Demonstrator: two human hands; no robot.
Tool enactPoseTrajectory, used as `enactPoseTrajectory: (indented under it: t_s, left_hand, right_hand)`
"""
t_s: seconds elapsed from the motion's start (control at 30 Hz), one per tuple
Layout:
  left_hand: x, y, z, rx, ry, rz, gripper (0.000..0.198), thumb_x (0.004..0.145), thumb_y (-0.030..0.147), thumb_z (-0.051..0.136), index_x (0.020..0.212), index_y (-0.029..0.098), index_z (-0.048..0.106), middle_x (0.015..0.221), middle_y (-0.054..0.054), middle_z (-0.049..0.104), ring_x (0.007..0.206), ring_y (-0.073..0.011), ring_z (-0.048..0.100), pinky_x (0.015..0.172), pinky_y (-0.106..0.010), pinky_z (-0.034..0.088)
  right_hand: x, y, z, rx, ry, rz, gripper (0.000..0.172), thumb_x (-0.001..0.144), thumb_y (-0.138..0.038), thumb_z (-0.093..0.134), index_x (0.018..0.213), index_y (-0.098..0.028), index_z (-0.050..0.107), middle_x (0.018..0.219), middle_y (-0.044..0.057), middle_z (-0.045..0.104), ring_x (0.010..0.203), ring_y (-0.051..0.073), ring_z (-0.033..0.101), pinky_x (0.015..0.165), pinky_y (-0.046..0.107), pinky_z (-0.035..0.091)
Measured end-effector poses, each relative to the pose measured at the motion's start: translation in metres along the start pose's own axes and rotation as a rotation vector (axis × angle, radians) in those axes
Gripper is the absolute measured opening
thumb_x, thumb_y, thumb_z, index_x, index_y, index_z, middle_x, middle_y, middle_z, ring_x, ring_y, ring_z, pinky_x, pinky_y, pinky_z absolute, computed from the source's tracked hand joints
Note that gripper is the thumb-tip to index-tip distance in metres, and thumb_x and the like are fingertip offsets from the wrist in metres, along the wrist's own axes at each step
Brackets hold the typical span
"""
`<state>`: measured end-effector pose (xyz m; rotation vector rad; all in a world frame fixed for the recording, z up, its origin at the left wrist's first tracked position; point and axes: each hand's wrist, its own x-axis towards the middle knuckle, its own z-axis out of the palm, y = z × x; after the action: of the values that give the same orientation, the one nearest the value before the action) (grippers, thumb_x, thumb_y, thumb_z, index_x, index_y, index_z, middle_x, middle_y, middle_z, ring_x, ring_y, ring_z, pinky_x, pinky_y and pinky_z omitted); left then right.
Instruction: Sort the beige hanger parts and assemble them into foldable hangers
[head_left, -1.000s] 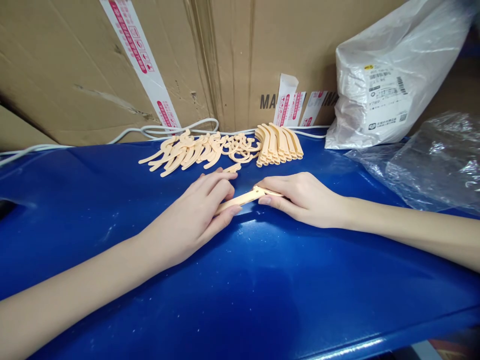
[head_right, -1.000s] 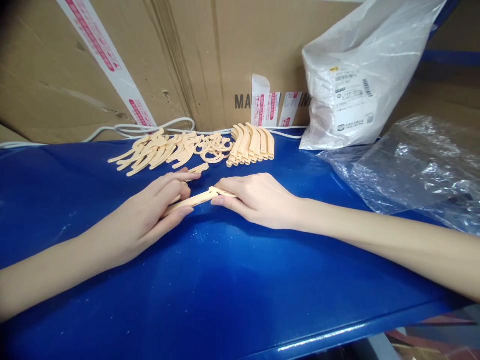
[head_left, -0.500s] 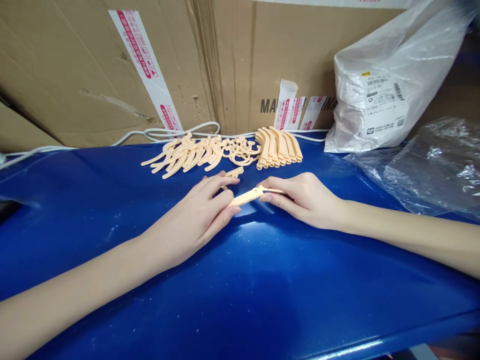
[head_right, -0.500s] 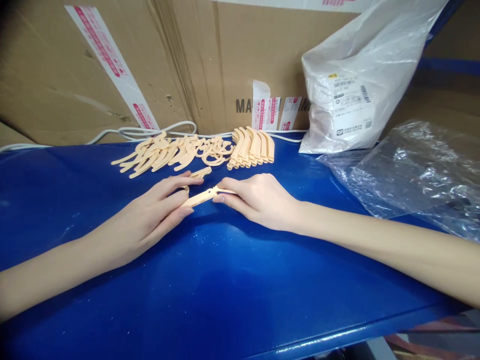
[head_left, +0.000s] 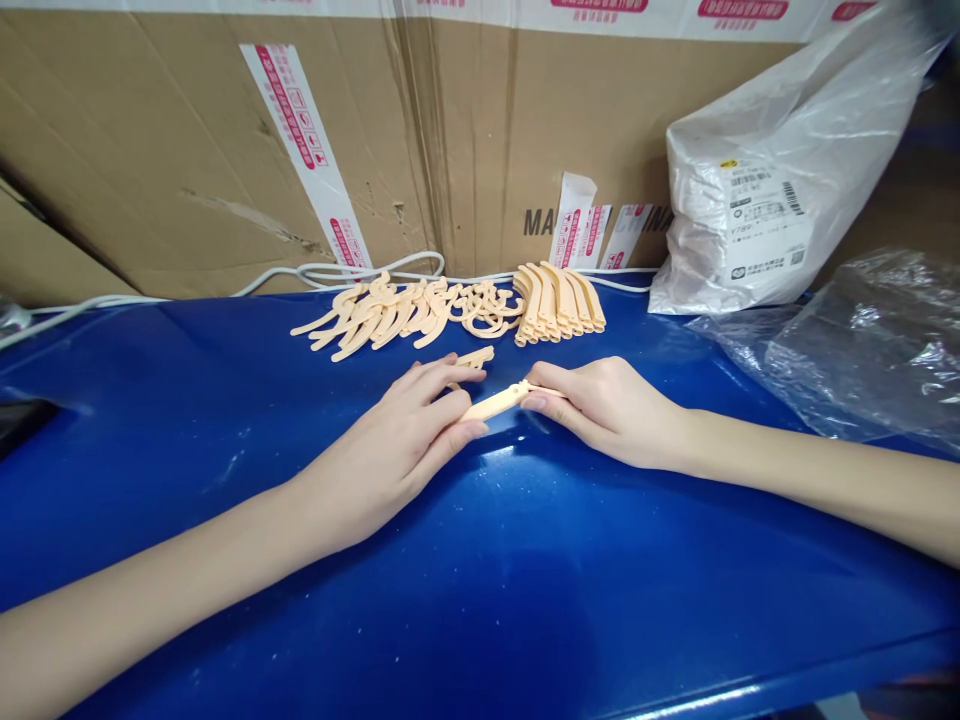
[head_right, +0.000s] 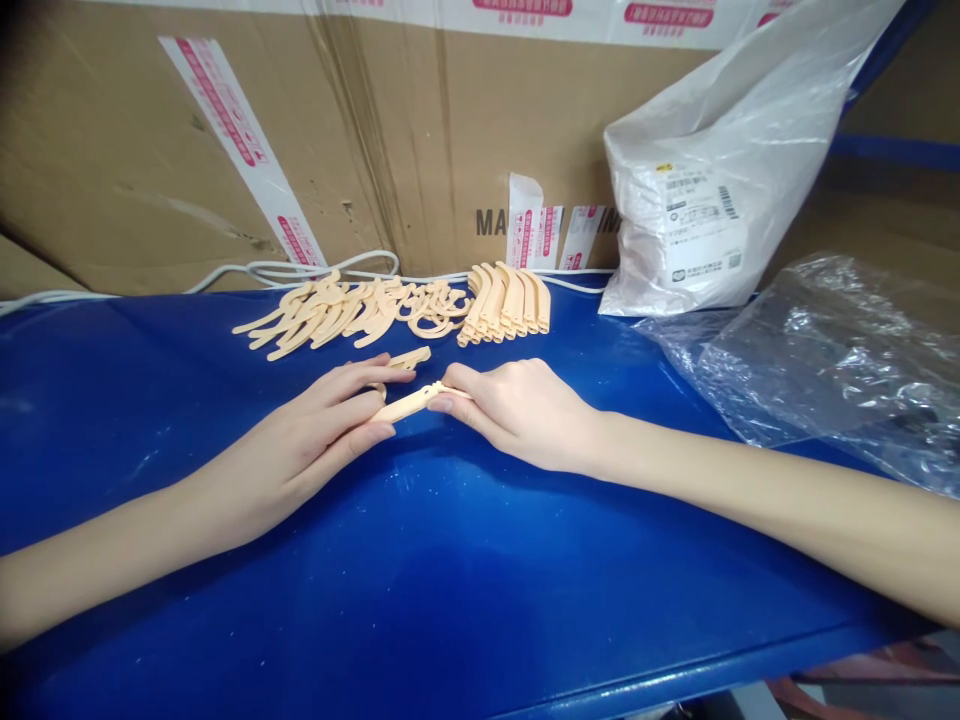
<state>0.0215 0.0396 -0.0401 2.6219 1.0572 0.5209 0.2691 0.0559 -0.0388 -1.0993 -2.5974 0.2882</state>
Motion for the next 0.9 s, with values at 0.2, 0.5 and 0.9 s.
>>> enactPoseTrajectory:
  t_s: [0.2, 0.5, 0.9]
  left_hand:
    - [-0.0010, 0.0021, -0.0006, -0.007, 0.009, -0.006, 0.039, 0.104, 0.039, 0.035, 0.120, 0.021, 0.064, 0.147, -0.007, 0.049, 0.142, -0.0242, 0.036, 0.120, -0.047, 0.029]
    - [0.0000, 0.0051, -0.0028, -0.002, 0.004, 0.005, 0.039, 0.104, 0.039, 0.033, 0.109, 0.019, 0.066, 0.144, -0.008, 0.050, 0.141, -0.0227, 0.038, 0.118, -0.046, 0.032]
    - [0.0041, 0.0053, -0.0012, -0.001, -0.048, -0.016, 0.038, 0.104, 0.040, 0.033, 0.104, 0.021, 0.066, 0.149, -0.007, 0.047, 0.142, -0.0257, 0.037, 0.120, -0.055, 0.027]
  right_hand:
    - [0.0002, -0.0034, -0.0017, -0.015, -0.015, 0.013, 0.042, 0.104, -0.049, 0.029, 0.089, -0.018, 0.053, 0.063, -0.001, 0.053, 0.054, 0.014, 0.051, 0.054, 0.025, 0.022]
    - [-0.0005, -0.0090, -0.0039, -0.050, -0.023, 0.061, 0.039, 0.103, -0.048, 0.032, 0.086, -0.018, 0.051, 0.062, -0.002, 0.050, 0.053, 0.013, 0.048, 0.054, 0.025, 0.022]
    - [-0.0005, -0.0060, -0.0078, -0.087, -0.091, 0.012, 0.041, 0.104, -0.049, 0.029, 0.091, -0.017, 0.053, 0.064, -0.001, 0.054, 0.053, 0.013, 0.048, 0.053, 0.025, 0.022]
